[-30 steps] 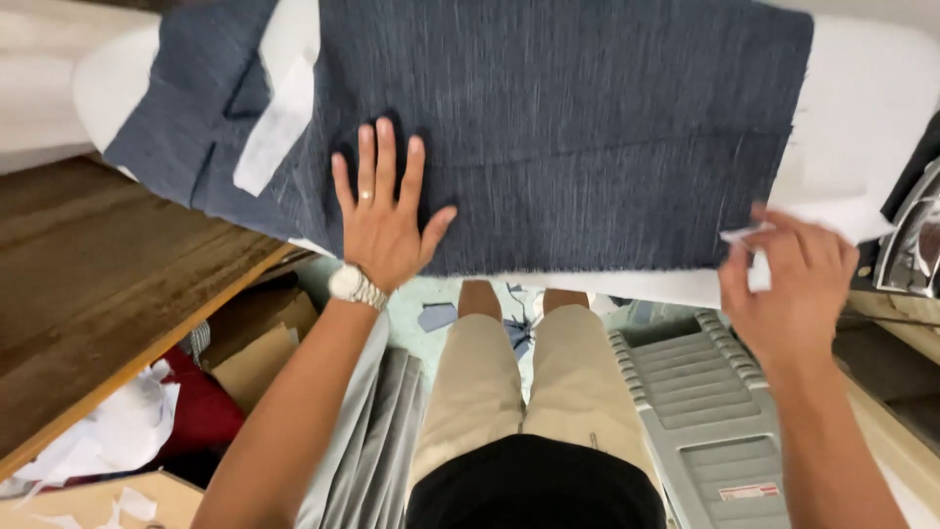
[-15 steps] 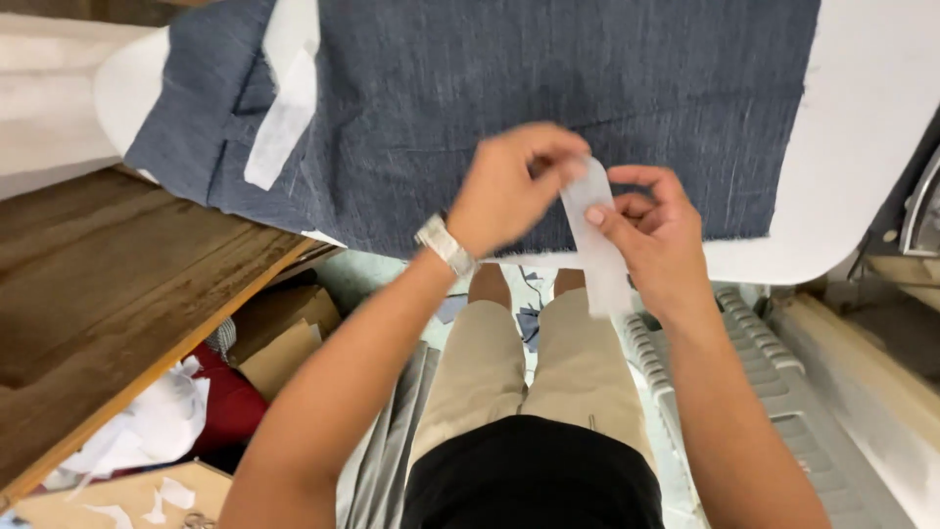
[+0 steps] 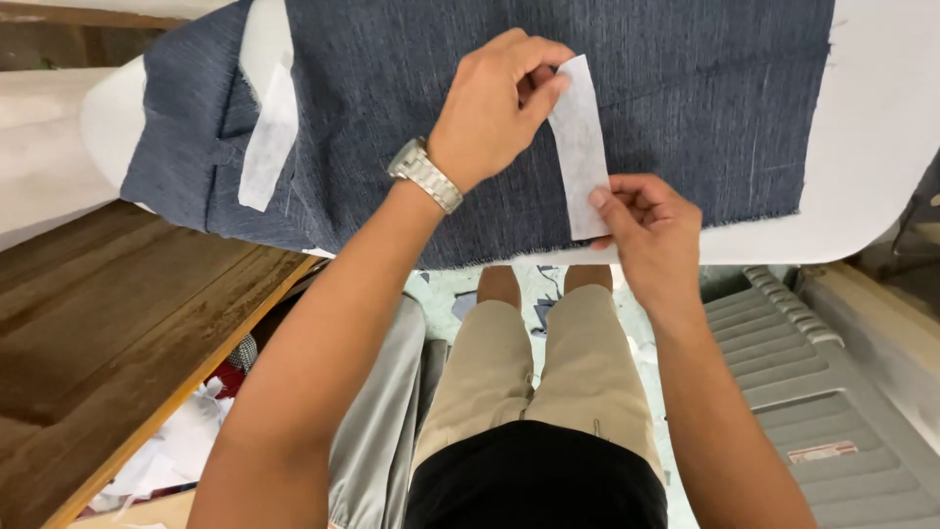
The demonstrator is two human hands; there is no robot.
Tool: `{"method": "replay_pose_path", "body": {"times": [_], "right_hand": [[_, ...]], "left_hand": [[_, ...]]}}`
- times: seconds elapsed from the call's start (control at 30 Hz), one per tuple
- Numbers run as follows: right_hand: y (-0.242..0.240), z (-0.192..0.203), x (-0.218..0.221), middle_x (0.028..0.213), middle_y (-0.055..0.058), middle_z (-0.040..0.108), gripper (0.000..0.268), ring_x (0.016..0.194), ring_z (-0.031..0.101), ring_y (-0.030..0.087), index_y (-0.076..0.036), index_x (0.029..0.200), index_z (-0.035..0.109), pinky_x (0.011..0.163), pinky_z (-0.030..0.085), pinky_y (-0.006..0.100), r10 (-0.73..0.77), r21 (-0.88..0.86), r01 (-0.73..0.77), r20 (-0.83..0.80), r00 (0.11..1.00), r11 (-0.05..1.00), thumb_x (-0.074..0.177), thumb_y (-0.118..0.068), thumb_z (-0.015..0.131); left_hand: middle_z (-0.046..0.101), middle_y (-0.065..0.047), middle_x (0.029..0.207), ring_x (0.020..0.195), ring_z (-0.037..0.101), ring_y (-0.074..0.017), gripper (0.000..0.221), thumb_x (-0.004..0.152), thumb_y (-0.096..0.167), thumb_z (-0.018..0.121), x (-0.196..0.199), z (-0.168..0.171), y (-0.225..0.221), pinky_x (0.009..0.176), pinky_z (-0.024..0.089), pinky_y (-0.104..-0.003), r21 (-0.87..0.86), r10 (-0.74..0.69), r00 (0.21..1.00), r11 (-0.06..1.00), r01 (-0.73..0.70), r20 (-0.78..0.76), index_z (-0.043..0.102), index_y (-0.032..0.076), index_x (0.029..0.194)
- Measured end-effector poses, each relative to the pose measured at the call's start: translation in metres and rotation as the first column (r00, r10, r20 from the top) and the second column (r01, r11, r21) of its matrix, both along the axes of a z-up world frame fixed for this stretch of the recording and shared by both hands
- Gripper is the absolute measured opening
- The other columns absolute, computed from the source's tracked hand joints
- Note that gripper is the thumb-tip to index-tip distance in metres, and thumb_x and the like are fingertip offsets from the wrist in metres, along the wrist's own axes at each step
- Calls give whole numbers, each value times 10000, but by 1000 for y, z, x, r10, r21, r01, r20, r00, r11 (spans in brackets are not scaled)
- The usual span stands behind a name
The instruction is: Preparing fabric pieces by cutting interfacing strips and ironing them onto the fabric to provide structure.
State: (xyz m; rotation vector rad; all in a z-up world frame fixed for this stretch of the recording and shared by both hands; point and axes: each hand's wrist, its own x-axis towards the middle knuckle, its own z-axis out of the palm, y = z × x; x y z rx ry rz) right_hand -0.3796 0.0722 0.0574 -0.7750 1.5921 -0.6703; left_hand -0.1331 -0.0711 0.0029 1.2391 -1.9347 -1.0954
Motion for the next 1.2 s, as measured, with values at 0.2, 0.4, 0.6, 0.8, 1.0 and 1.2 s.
{"method": "replay_pose_path", "body": {"times": [0.2,0.4,0.6,0.8,1.0,1.2], "right_hand": [[10,-4,-22,1047,44,844,254,897,805,155,-79,1310,851,771,771,339,-188,261,114,277,942,959,1095,-176,944],[18,12,-19,1316,81,820,149,1068,799,172,-83,1311,747,898,639,291,-79,-302,-21,-314,946,953,1256,-34,877],[17,-8,-12,1400,259,717,330,1252,687,474,62,1359,833,1091,605,567,-16,-596,-507,-657,753,623,1090,246,785],[19,-21,11,1476,175,742,395,1332,699,467,-84,1341,890,1104,528,609,-55,-553,-597,-758,649,581,1078,198,807],[24,-37,18,1482,109,760,307,1327,732,415,-162,1321,873,1066,484,581,-49,-494,-662,-820,570,563,1118,65,910],[25,-37,22,1484,119,775,244,1307,722,408,-166,1323,890,1069,468,580,-28,-477,-682,-829,558,555,1153,3,931]], "left_hand": [[685,78,915,826,603,-95,113,1177,170,827,5,38,-14,803,545,-324,242,-52,998,969,58,-31,877,216,1088],[941,-42,1040,775,926,-112,143,1225,262,729,-4,61,-43,575,617,-202,676,31,954,712,188,-298,809,148,1191],[747,54,790,664,642,-18,173,1154,264,919,-12,38,-63,539,562,-205,489,-114,980,854,179,-161,812,220,1025],[734,-7,848,750,701,-251,230,1081,209,925,-5,-21,-61,723,523,-502,8,-189,958,981,192,217,731,151,973],[871,-33,1383,1002,816,-403,507,1014,-13,887,-6,-7,-47,733,655,-577,-261,-198,918,919,296,343,755,140,1479],[829,-53,1394,857,753,-393,476,1069,19,883,-1,-3,-42,790,577,-543,-304,-198,897,893,331,396,747,152,1506]]}}
